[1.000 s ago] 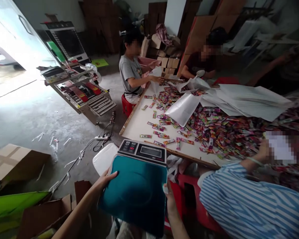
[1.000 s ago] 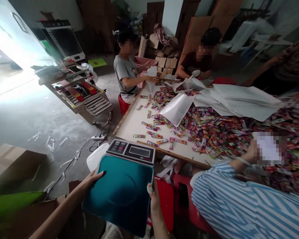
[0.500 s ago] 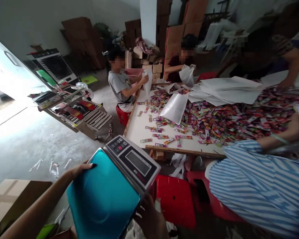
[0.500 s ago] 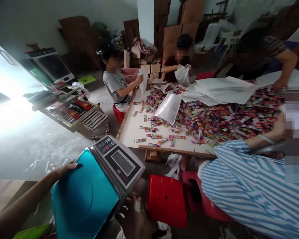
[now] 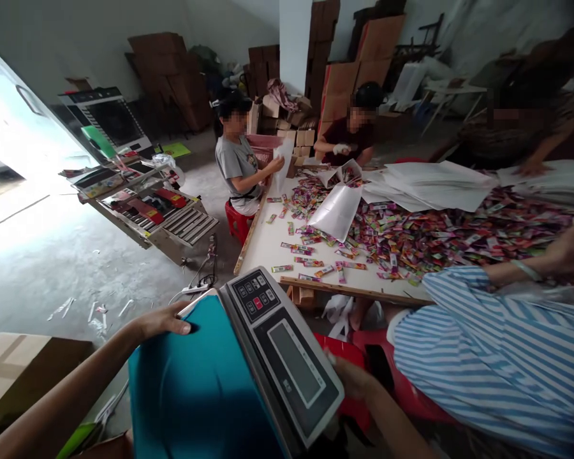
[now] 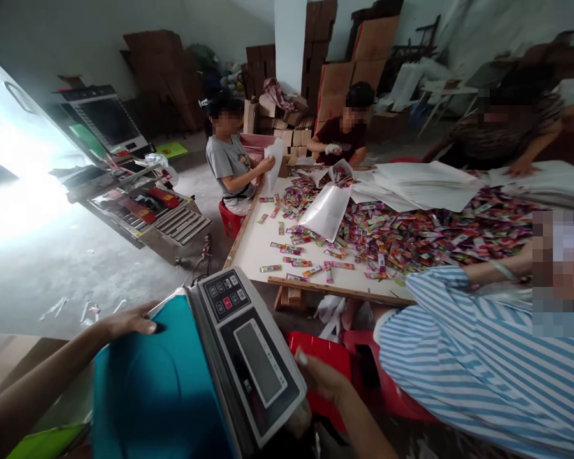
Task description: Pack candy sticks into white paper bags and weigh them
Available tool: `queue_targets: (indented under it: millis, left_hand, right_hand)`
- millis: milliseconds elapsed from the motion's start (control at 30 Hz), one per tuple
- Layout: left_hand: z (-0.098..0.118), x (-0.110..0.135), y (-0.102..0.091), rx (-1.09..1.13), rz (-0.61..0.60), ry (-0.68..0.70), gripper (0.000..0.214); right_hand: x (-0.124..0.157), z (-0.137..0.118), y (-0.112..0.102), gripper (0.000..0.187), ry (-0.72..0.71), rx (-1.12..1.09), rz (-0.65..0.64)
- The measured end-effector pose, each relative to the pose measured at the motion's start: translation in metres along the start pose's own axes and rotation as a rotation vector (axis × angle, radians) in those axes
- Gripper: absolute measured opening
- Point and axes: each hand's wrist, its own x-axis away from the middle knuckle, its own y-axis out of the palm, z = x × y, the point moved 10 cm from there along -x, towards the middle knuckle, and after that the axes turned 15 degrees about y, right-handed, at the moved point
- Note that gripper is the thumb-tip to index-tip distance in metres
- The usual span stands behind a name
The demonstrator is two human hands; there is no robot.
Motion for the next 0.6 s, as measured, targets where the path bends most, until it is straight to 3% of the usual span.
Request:
queue_targets:
  millis: [100, 167, 233, 367, 433, 533, 600]
  left_hand:
    - [0.022, -0.028, 0.01, -0.044, -0.044, 0.056, 0.082]
    - [0.031, -0.051, 0.018, -0.073, -0.104, 0.066, 0.077]
    - [0.034, -0.076, 0.024, -0.099, -0.162, 0.021, 0.075]
    - [0.051, -0.134, 0.032, -0.123, -0.231, -0.038, 0.08]
    - [0.065, -0.165, 0.041, -0.112, -0.284, -0.037, 0.083]
    - [0.085, -0.207, 0.054, -0.089, -0.344, -0.054, 0.085]
    - [0.096, -0.231, 0.06, -0.082, -0.361, -0.078, 0.085]
  right_hand:
    - [-0.013, -0.102, 0.016, 0.056, -0.221, -0.073, -0.088]
    - [-0.031, -0.143, 0.038, 0.06, -0.21, -0.057, -0.139]
    - [-0.051, -0.167, 0.045, 0.056, -0.161, -0.05, -0.094]
    - [-0.07, -0.203, 0.003, 0.035, -0.185, -0.11, 0.154]
    - [-0.075, -0.217, -0.018, 0.035, -0.18, -0.152, 0.166]
    - [-0.083, -0.237, -0.038, 0.047, -0.177, -0.202, 0.084]
    - [-0.081, -0.256, -0.061, 0.048, -0.286, -0.244, 0.18]
